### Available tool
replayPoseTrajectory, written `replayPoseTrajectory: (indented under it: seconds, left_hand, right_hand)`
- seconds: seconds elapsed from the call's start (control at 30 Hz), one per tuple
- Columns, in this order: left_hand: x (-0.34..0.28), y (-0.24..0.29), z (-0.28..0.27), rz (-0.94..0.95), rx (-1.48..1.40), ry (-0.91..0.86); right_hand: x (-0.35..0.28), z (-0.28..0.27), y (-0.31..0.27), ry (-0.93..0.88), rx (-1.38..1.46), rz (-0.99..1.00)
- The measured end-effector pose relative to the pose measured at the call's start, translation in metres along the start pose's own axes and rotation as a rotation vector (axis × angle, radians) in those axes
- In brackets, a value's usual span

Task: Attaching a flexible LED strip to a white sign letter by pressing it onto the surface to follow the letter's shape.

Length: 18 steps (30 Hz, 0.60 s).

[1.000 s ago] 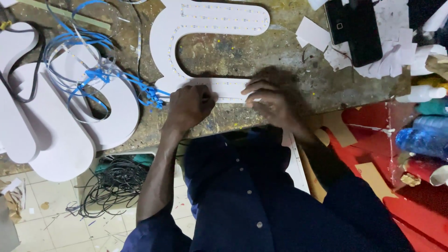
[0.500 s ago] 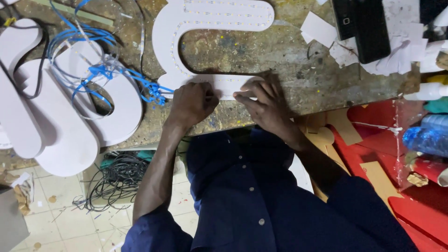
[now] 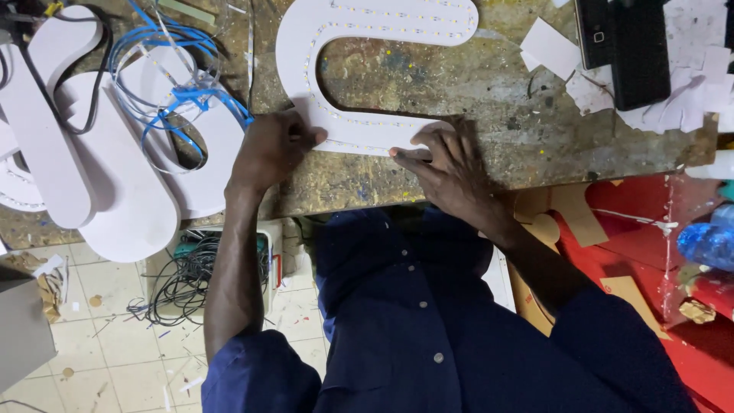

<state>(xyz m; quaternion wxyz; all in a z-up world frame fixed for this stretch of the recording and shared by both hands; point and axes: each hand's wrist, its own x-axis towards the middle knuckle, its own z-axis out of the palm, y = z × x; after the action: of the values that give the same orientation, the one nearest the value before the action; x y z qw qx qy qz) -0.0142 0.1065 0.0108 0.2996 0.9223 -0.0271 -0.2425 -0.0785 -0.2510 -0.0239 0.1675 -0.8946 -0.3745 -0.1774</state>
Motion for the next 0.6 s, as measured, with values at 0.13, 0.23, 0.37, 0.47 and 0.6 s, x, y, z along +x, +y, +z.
replayPoseTrajectory:
  seconds: [0.13,0.23,0.37,0.47,0.6]
  left_hand:
    - [0.003,-0.006,0.012,0.054,0.037,0.038]
    - [0.001,-0.01,0.013,0.093,0.018,0.065]
    - [-0.002,-0.012,0.014,0.1,-0.018,0.086]
    - [0.0,-0.015,0.02,0.108,-0.018,0.088]
    - [-0.019,-0.002,0.011,0.237,-0.127,0.106]
  right_hand:
    - [0.011,0.012,-0.006,0.026,-0.049,-0.026]
    - [0.045,-0.002,-0.017,0.085,0.086,-0.099]
    - [0.049,0.034,-0.008,0.011,0.081,-0.091]
    - [0.058,0.058,-0.007,0.005,0.086,-0.093]
    - [0.06,0.047,-0.003,-0.017,0.068,-0.115]
